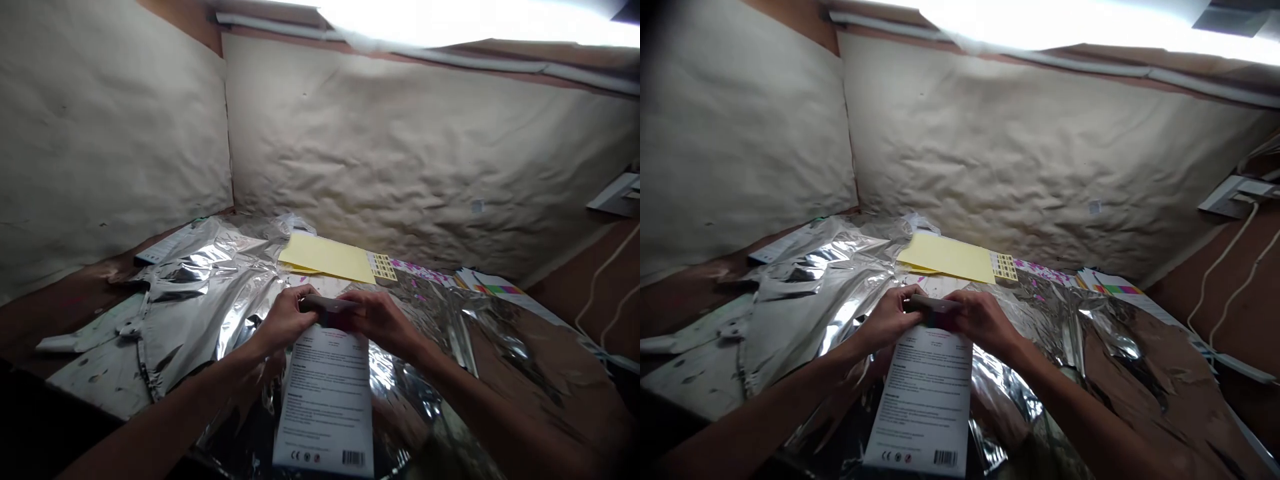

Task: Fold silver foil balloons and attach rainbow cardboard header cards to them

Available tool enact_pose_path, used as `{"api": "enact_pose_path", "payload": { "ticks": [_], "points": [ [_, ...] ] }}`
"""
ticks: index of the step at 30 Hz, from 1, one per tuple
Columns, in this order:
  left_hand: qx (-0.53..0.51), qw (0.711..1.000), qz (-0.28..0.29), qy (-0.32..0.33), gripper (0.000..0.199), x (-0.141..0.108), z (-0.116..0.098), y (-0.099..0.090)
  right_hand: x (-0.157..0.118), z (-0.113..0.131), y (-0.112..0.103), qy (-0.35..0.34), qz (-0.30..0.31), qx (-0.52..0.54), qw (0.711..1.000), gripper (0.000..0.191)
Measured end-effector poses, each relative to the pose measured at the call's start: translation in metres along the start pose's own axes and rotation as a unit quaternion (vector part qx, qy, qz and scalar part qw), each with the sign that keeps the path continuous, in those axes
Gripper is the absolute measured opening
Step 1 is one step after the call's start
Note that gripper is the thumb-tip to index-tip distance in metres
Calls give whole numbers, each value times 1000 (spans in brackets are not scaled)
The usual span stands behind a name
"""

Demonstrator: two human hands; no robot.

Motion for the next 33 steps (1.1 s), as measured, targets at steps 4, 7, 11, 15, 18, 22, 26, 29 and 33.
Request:
{"api": "enact_pose_path", "payload": {
  "ticks": [4, 7, 11, 15, 18, 22, 26, 29, 33],
  "points": [
    [209, 975, 72, 16, 17, -2, 13, 5, -22, -24, 33, 35, 11, -107, 994, 24],
    [266, 953, 132, 57, 28, -3, 15, 9, -32, -28, 46, 16, 1, -178, 984, 24],
    [315, 931, 167, 77, 27, -4, 14, 10, -35, -22, 50, -41, -10, -277, 960, 17],
    [340, 908, 219, 109, 17, -7, 11, 6, -32, -25, 50, -86, 0, -310, 947, 18],
    [346, 900, 242, 107, 19, -8, 10, 4, -35, -28, 43, -115, 17, -295, 948, 18],
    [342, 902, 244, 98, 21, -7, 9, 4, -53, -23, 34, -109, -31, -226, 968, 24],
    [341, 901, 249, 98, 19, -6, 7, 6, -72, -10, 43, 1, -12, -159, 987, 17],
    [346, 900, 245, 99, 19, -5, 9, 5, -75, -1, 53, 50, 10, -188, 981, 19],
    [338, 905, 241, 97, 21, -5, 12, 4, -70, 4, 56, 70, 13, -252, 965, 22]
  ]
}}
Point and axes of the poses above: each hand's wrist, its own x-axis towards the middle knuckle, its own y-axis out of the palm, z = x × y, the point moved 1 cm from there along x, towards the middle knuckle, and after that the axes turned 9 degrees about -x, right-handed, at the moved point
